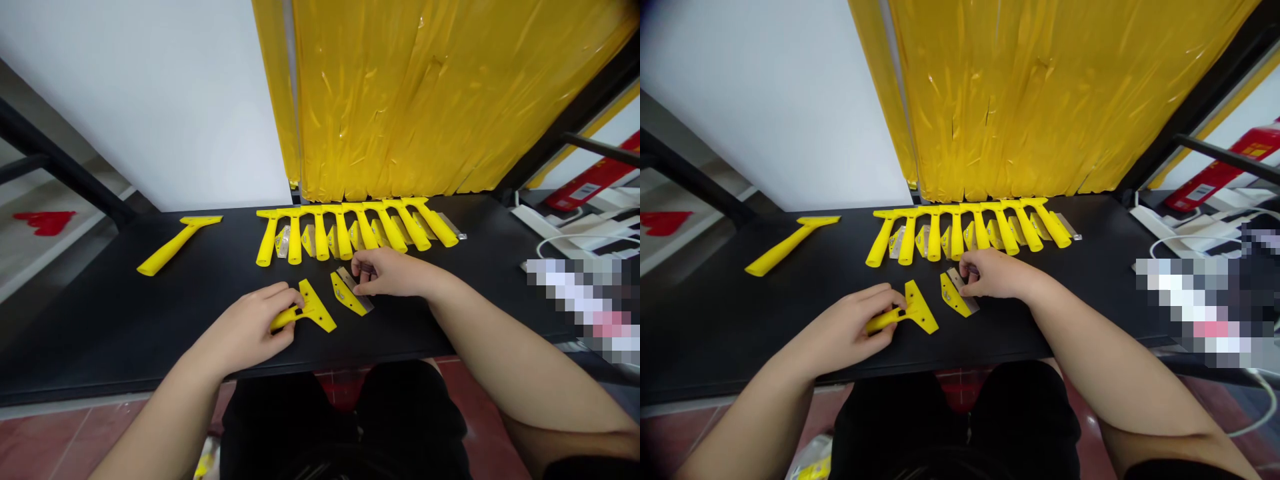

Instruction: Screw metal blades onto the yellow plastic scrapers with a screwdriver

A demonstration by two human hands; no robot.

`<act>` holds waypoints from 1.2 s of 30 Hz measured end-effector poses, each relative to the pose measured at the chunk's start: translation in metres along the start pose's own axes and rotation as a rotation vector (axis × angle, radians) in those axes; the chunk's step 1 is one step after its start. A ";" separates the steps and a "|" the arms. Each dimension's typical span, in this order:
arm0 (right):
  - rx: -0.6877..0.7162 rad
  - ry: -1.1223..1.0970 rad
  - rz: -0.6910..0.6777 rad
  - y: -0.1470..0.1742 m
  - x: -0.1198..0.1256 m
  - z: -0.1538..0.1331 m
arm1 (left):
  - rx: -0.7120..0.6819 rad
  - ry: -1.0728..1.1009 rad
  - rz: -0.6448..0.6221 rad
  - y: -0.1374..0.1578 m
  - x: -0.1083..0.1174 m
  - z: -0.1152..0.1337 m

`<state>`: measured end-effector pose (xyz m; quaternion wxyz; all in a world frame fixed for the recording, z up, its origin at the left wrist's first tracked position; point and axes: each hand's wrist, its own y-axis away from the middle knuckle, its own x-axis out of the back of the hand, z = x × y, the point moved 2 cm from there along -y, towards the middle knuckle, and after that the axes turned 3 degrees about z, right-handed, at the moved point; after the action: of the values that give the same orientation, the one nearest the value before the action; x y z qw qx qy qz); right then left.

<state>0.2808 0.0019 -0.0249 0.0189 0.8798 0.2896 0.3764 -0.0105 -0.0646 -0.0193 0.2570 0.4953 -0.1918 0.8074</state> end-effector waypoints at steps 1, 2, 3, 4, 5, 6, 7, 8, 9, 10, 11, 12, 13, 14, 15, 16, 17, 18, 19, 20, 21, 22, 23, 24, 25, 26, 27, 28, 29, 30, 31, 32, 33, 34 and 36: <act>0.014 0.035 0.021 0.001 0.000 -0.002 | 0.000 0.003 0.001 0.000 0.000 0.000; 0.029 0.073 0.042 0.002 -0.001 -0.004 | 0.003 0.006 0.003 -0.001 0.000 0.000; 0.044 0.113 0.057 0.003 -0.001 -0.006 | 0.005 0.008 0.005 -0.001 0.000 0.000; 0.059 0.152 0.065 0.005 -0.002 -0.009 | 0.007 0.009 0.005 -0.001 0.000 0.000; 0.071 0.186 0.064 0.006 -0.002 -0.011 | 0.008 0.008 0.006 0.000 0.000 0.001; 0.080 0.213 0.059 0.007 -0.002 -0.014 | 0.009 0.007 0.007 0.000 0.000 0.001; 0.082 0.237 0.054 0.008 -0.002 -0.016 | 0.009 0.005 0.008 0.000 0.000 0.001; 0.078 0.259 0.054 0.009 -0.001 -0.017 | 0.009 0.004 0.009 0.000 0.000 0.002; 0.070 0.280 0.057 0.009 0.000 -0.018 | 0.008 0.003 0.011 0.000 0.000 0.002; 0.060 0.302 0.062 0.009 0.001 -0.019 | 0.007 0.003 0.014 0.000 0.001 0.002; 0.052 0.323 0.069 0.010 0.002 -0.019 | 0.003 0.002 0.016 0.000 0.001 0.002; 0.048 0.342 0.074 0.010 0.003 -0.019 | 0.000 0.002 0.017 0.000 0.001 0.002; 0.049 0.360 0.080 0.010 0.003 -0.019 | -0.001 0.002 0.018 0.000 0.001 0.002; 0.053 0.377 0.090 0.010 0.002 -0.019 | -0.001 0.002 0.019 0.000 0.001 0.002; 0.059 0.394 0.102 0.010 0.000 -0.019 | 0.001 0.002 0.020 0.000 0.001 0.003; 0.064 0.411 0.115 0.011 -0.002 -0.019 | 0.003 0.002 0.021 0.000 0.001 0.003; 0.066 0.427 0.128 0.011 -0.004 -0.020 | 0.006 0.002 0.023 0.000 0.001 0.003; 0.065 0.441 0.139 0.011 -0.006 -0.020 | 0.008 0.002 0.023 0.000 0.001 0.003; 0.063 0.454 0.145 0.011 -0.009 -0.020 | 0.008 0.001 0.022 0.001 0.001 0.003; 0.063 0.466 0.147 0.012 -0.011 -0.021 | 0.008 0.000 0.021 0.001 0.001 0.003; 0.064 0.479 0.149 0.012 -0.013 -0.022 | 0.009 -0.003 0.020 0.001 0.001 0.003; 0.070 0.492 0.150 0.013 -0.014 -0.023 | 0.010 -0.006 0.019 0.001 0.001 0.002; 0.079 0.508 0.150 0.014 -0.016 -0.024 | 0.010 -0.009 0.019 0.000 0.001 0.002; 0.089 0.524 0.149 0.015 -0.017 -0.025 | 0.009 -0.011 0.018 0.000 0.000 0.001; 0.094 0.539 0.149 0.016 -0.018 -0.027 | 0.009 -0.011 0.019 -0.001 0.000 0.001; 0.096 0.554 0.149 0.017 -0.019 -0.028 | 0.008 -0.011 0.020 -0.001 0.000 0.001; 0.093 0.570 0.148 0.017 -0.020 -0.029 | 0.006 -0.010 0.021 -0.001 0.000 0.001; 0.087 0.586 0.146 0.018 -0.021 -0.030 | 0.005 -0.009 0.021 -0.001 0.001 0.001; 0.078 0.603 0.148 0.018 -0.023 -0.031 | 0.004 -0.008 0.022 -0.001 0.001 0.001; 0.068 0.619 0.151 0.018 -0.024 -0.032 | 0.004 -0.009 0.022 -0.001 0.001 0.001; 0.057 0.633 0.160 0.017 -0.026 -0.033 | 0.003 -0.009 0.022 -0.001 0.002 0.002; 0.048 0.645 0.170 0.016 -0.027 -0.034 | 0.003 -0.010 0.021 -0.001 0.002 0.002; 0.040 0.657 0.182 0.015 -0.028 -0.035 | 0.003 -0.012 0.021 -0.001 0.002 0.002; 0.031 0.668 0.193 0.014 -0.029 -0.035 | 0.002 -0.014 0.023 0.000 0.002 0.002; 0.019 0.688 0.204 0.011 -0.031 -0.036 | -0.001 -0.019 0.026 0.000 0.002 0.002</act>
<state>0.2445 -0.0302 -0.0164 -0.1257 0.7260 0.1932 0.6479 -0.0098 -0.0652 -0.0170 0.2449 0.5001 -0.2009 0.8059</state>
